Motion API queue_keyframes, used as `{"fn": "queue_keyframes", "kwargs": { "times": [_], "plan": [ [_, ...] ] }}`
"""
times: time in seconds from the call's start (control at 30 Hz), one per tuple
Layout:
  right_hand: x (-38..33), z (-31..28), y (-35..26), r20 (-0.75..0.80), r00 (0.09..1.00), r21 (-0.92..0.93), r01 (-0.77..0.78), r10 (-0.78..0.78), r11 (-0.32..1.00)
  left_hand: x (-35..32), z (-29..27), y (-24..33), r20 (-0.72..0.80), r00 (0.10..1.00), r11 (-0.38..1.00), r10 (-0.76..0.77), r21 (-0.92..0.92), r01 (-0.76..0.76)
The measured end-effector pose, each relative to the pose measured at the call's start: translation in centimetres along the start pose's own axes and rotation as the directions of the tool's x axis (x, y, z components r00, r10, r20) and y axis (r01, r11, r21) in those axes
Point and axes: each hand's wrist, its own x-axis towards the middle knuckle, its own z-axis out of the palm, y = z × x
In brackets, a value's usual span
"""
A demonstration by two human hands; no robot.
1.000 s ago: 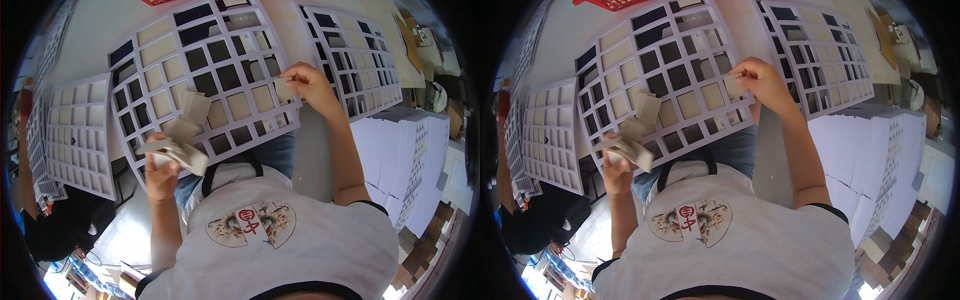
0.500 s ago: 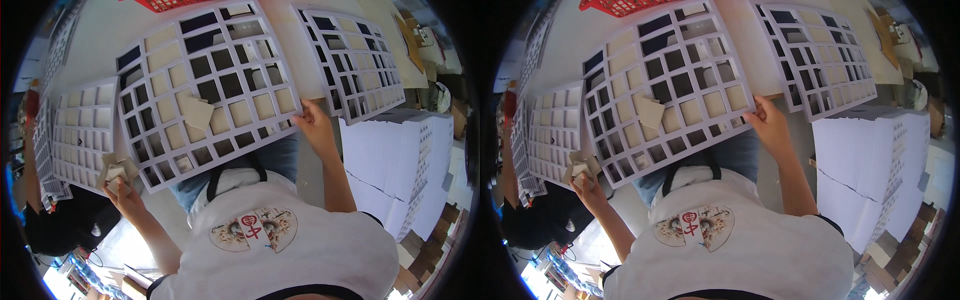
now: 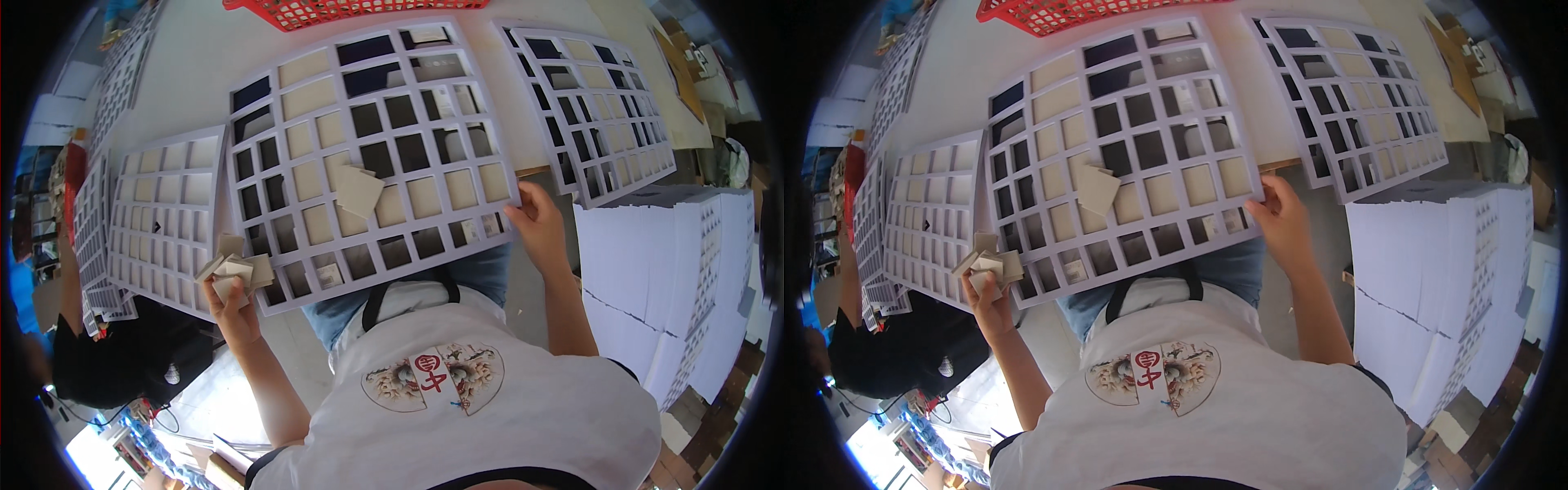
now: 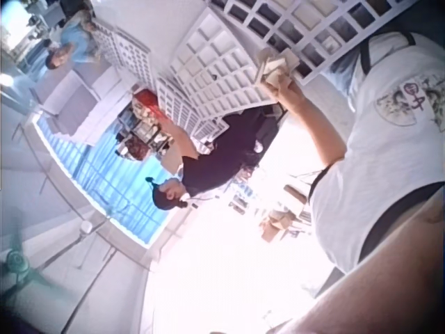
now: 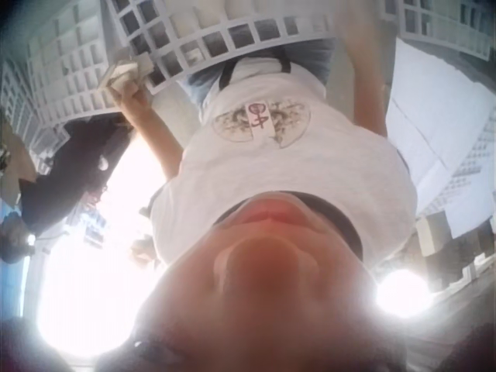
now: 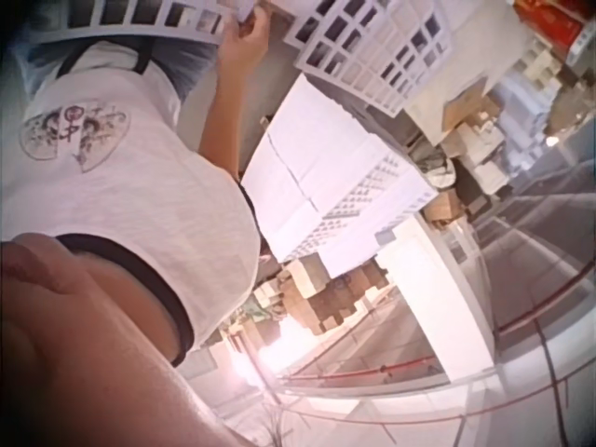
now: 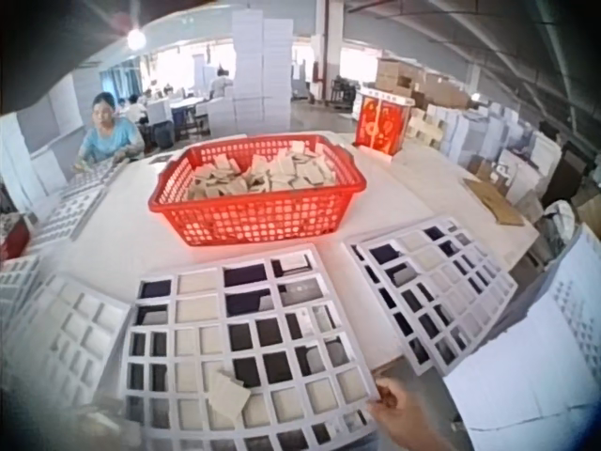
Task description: The person places small folded paper pieces into the compartments of white grid-like paper trays. They repeatedly pick up pieces from a red basket and insert them into the slots of the trays, which are stacked on a table. The person handles the trays and pieces by hand throughout the process.
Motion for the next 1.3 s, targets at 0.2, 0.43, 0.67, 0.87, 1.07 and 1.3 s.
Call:
{"fn": "queue_keyframes", "kwargs": {
  "times": [0.2,0.43,0.67,0.87,1.07,1.3],
  "plan": [
    [-0.8,0.3,-1.3,-0.147,0.986,-0.159,0.052,-0.076,0.986,0.6,1.0,-0.4,0.028,0.994,0.991,0.106,0.083,-0.108],
    [0.3,0.9,-1.7,-0.139,0.99,-0.162,-0.052,0.03,0.985,1.4,0.2,-0.8,0.004,0.994,0.993,0.11,0.046,-0.11],
    [-1.1,2.1,-5.1,-0.11,0.847,-0.621,0.35,-0.52,0.701,-2.5,2.2,0.2,0.036,0.982,0.982,0.187,0.012,-0.187],
    [-2.9,10.4,-9.1,0.559,0.814,0.135,0.095,-0.155,0.986,-7.3,9.7,-2.5,0.467,0.792,0.894,-0.393,-0.007,0.448],
    [-3.9,14.3,-9.0,0.595,0.799,-0.008,0.11,-0.083,0.994,-7.9,10.2,-3.5,0.47,0.787,0.877,-0.399,-0.056,0.478],
    [-5.5,17.1,-7.5,0.491,0.725,-0.165,0.623,-0.484,0.765,-9.1,8.5,-3.4,0.292,0.846,0.866,-0.445,-0.099,0.49]
  ]
}}
